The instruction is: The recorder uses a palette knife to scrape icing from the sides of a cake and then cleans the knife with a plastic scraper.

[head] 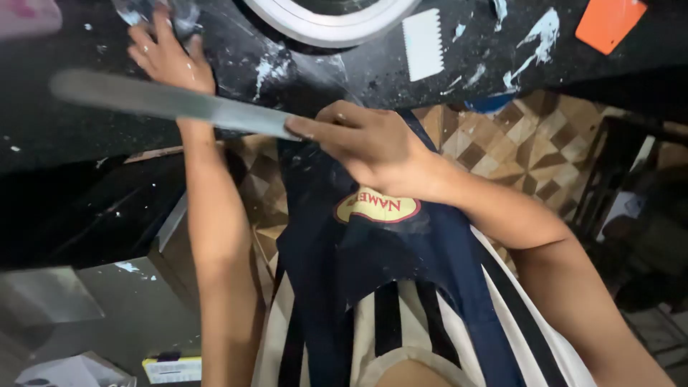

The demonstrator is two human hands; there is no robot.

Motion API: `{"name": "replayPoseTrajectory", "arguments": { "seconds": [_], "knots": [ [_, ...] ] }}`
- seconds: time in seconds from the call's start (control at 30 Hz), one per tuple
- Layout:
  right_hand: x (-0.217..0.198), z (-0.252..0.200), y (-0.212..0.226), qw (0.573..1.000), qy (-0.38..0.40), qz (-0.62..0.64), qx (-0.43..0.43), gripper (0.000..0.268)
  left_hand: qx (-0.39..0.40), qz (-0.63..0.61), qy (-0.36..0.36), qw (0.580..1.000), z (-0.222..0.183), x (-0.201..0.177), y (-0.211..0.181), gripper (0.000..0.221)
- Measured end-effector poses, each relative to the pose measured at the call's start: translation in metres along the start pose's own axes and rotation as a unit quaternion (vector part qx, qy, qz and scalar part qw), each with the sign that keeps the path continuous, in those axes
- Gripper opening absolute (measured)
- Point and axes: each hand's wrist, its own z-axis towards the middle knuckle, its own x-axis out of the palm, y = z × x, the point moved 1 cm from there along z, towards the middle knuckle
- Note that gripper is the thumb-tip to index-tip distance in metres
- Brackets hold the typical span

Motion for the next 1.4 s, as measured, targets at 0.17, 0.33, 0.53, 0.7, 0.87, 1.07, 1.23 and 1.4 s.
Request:
{"name": "replayPoseTrajectory", "arguments": {
  "seconds": [0.17,0.33,0.53,0.7,0.87,1.07,1.23,1.4],
  "knots": [
    [0.021,0.012,-0.033,0.998,0.003,0.040,0.055,0.051,-0.283,-0.324,-0.017,0.903,-0.060,0.025,0.067,0.022],
    [0.092,0.054,-0.078,0.994,-0.096,0.050,0.015,0.059,-0.460,-0.741,-0.049,0.488,-0.074,-0.041,-0.011,0.027],
    [0.119,0.066,-0.068,0.990,0.087,0.074,0.088,0.069,-0.359,-0.677,-0.140,0.627,-0.161,0.039,0.069,0.011],
    [0.022,0.001,-0.057,0.959,0.207,0.081,0.175,0.058,-0.426,-0.636,-0.127,0.631,-0.078,0.002,0.028,0.026],
    [-0.052,-0.096,-0.036,0.979,0.104,0.103,0.144,0.038,-0.468,-0.597,0.008,0.652,-0.033,-0.046,-0.022,0.042],
    [-0.053,-0.150,-0.030,0.912,-0.181,0.144,0.337,0.043,-0.211,-0.317,0.147,0.913,0.000,-0.084,-0.145,0.029],
    [-0.076,-0.115,-0.010,0.901,-0.222,0.014,0.373,0.054,0.041,-0.333,0.174,0.926,0.024,-0.085,-0.213,0.045],
    [-0.088,-0.100,-0.012,0.928,-0.166,-0.108,0.316,0.047,0.133,-0.273,0.222,0.927,0.050,-0.082,-0.232,0.077]
  ]
}}
